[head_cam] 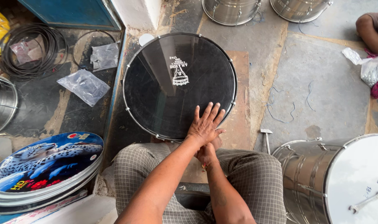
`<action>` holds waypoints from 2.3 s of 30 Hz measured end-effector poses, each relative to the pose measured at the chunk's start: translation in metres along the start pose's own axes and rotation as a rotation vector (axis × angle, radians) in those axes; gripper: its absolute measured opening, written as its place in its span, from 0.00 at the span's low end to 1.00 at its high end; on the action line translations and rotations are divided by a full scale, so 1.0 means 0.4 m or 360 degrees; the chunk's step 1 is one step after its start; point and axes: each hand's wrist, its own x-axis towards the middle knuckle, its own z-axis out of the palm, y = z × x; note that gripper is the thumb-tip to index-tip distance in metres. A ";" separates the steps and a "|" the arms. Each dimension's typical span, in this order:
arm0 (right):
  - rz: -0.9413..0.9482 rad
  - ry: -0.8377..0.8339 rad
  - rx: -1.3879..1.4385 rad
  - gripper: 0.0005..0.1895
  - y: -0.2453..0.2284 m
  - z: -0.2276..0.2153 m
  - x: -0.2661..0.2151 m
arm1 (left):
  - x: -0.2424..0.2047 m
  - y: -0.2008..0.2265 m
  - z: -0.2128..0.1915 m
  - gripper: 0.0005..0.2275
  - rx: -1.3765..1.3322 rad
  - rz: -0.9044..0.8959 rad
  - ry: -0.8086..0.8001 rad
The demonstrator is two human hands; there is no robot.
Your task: The person sits on the floor and assembles a black drum by tightening the tension rods around the drumhead. They use a wrench to turn the lugs and periodically tap the drumhead to check the tension. The process involves rotating the drum and adjusting multiple lugs in sequence.
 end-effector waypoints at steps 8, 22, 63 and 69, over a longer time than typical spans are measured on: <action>0.0103 0.0080 0.0238 0.23 0.011 -0.010 0.006 | -0.001 -0.005 -0.020 0.35 -0.0039 -0.0006 -0.0015; -0.0075 -0.0117 0.0039 0.15 -0.023 -0.103 0.083 | -0.001 -0.003 -0.007 0.33 0.0002 -0.0015 0.0000; 0.0153 0.0176 0.0465 0.22 0.023 -0.016 0.004 | -0.002 -0.003 -0.013 0.33 0.0076 -0.0016 -0.0050; 0.0187 -0.0059 0.0389 0.24 0.029 -0.030 0.028 | 0.003 -0.006 -0.018 0.33 0.0091 -0.0014 -0.0047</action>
